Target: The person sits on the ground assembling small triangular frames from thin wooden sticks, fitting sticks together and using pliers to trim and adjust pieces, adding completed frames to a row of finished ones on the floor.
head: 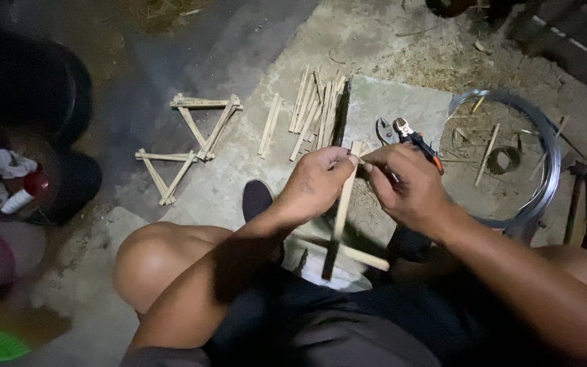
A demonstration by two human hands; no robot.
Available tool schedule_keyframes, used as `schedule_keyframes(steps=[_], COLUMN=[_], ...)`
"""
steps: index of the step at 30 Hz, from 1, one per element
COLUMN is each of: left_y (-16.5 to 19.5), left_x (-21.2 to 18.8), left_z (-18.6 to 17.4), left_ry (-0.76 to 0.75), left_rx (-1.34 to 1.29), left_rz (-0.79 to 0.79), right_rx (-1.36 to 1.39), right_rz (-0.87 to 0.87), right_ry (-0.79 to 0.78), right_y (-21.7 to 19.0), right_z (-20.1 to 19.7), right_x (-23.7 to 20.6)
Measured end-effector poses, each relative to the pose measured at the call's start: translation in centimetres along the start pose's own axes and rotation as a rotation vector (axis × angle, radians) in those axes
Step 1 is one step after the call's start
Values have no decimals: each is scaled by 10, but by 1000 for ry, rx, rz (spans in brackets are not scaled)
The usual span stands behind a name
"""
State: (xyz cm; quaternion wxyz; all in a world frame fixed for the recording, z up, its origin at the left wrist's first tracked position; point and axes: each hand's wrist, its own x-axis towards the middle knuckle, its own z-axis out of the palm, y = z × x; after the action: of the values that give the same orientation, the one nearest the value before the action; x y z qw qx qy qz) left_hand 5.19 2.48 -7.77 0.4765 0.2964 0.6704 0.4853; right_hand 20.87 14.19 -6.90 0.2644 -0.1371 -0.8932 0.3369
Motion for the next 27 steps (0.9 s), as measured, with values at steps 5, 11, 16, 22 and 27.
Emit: schedule_keyframes(steps=[5, 11, 16, 22, 27], left_y=[10, 15, 20, 17, 10], left_x=[-3, -3, -5, 2, 11], left_z=[-10, -27, -31, -36, -35], left_ry=[20, -19, 43, 84, 131], left_rx=[136, 155, 217, 193, 275], left_rz=[153, 138, 136, 85, 88], right_rx=[-31, -282, -553, -680, -172], right_rz=[116, 740, 783, 761, 219], right_ry=[87, -213, -562, -550, 154], right_y=[19, 78, 84, 77, 53], right_z=[-33, -55, -15, -2, -24], right_x=[12, 41, 20, 24, 51])
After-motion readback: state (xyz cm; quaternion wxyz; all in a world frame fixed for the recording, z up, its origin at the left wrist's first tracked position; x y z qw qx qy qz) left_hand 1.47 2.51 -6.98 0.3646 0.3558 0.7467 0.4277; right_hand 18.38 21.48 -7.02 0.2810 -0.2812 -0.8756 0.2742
